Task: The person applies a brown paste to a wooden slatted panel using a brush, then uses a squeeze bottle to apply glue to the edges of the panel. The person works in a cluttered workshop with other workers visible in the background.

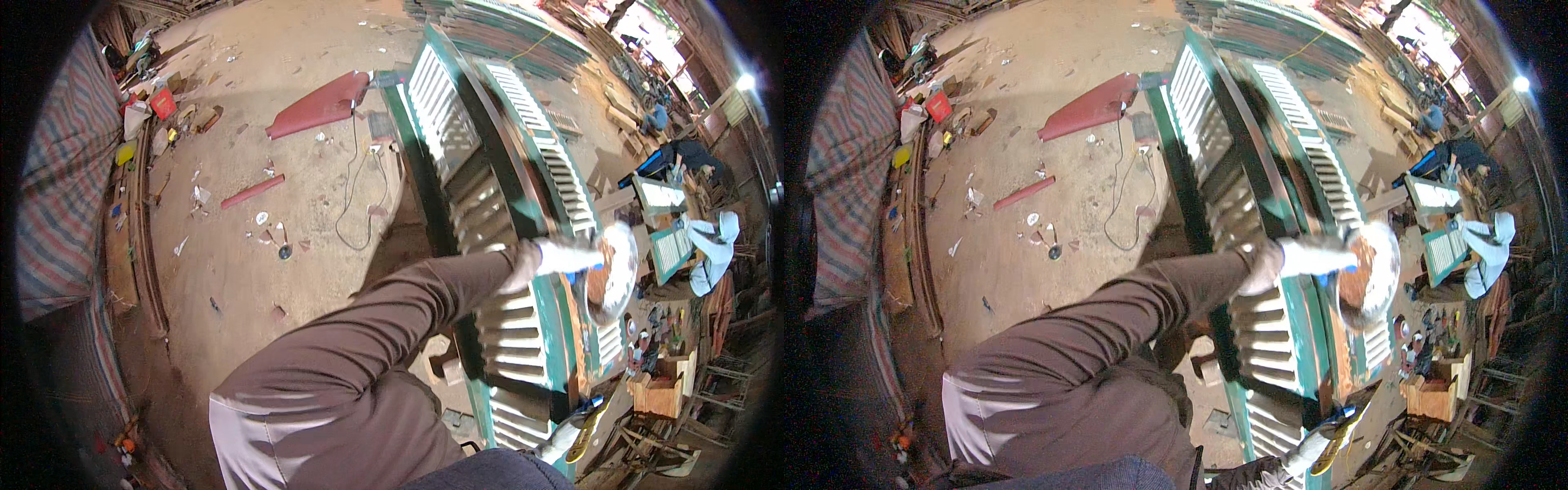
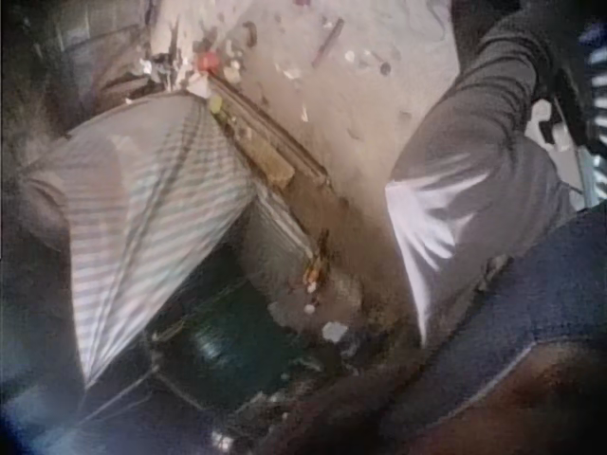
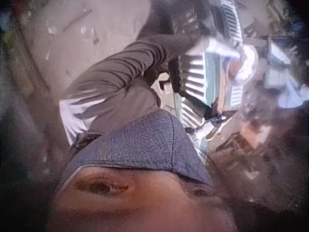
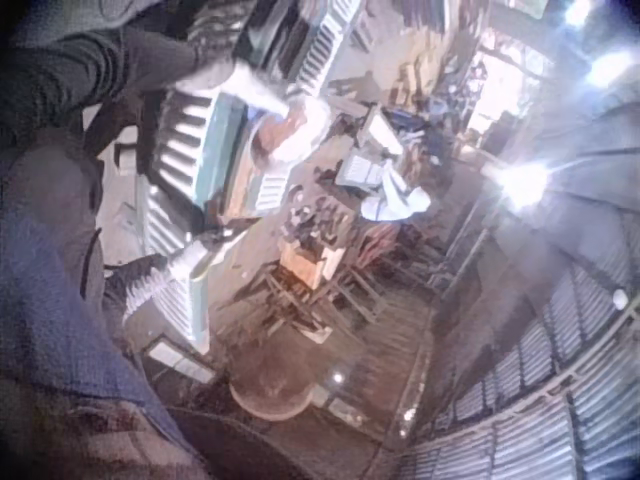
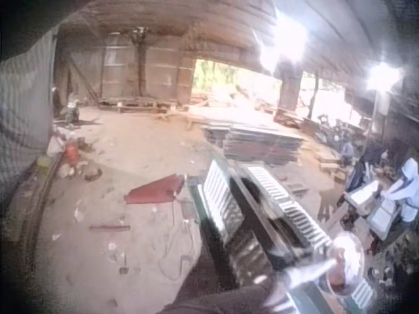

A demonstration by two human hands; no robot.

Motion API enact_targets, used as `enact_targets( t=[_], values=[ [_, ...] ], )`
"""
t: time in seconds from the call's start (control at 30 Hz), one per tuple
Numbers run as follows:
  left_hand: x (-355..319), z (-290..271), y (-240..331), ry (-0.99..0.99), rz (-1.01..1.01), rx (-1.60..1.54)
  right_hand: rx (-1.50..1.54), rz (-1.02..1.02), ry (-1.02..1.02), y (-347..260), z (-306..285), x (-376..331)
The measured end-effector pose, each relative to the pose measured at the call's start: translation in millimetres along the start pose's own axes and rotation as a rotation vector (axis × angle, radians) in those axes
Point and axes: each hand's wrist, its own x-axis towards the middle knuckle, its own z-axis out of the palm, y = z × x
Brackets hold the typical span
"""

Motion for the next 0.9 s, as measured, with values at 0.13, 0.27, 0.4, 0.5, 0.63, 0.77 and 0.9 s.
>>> enact_targets(
  t=[0.13,0.27,0.4,0.5,0.63,0.77,0.9],
  values=[
    [17,7,-8,-0.071,-0.07,0.241,0.361,0.365,-0.273,-36,19,19],
    [40,10,-73,0.258,0.401,0.927,-0.02,0.105,-0.026,-76,44,40],
    [25,24,-29,0.084,0.056,0.278,-0.291,0.08,0.052,-72,39,16],
    [44,10,-31,-0.022,-0.201,0.124,-0.211,0.18,0.118,-107,45,45],
    [40,6,-25,-0.132,-0.291,0.144,0.013,0.29,0.119,-140,26,69],
    [51,-1,-16,-0.082,-0.58,-0.505,-0.14,0.415,0.008,-161,22,64],
    [99,-54,-43,-0.161,-0.864,-0.978,-0.273,0.327,-0.006,-165,39,68]
  ],
)
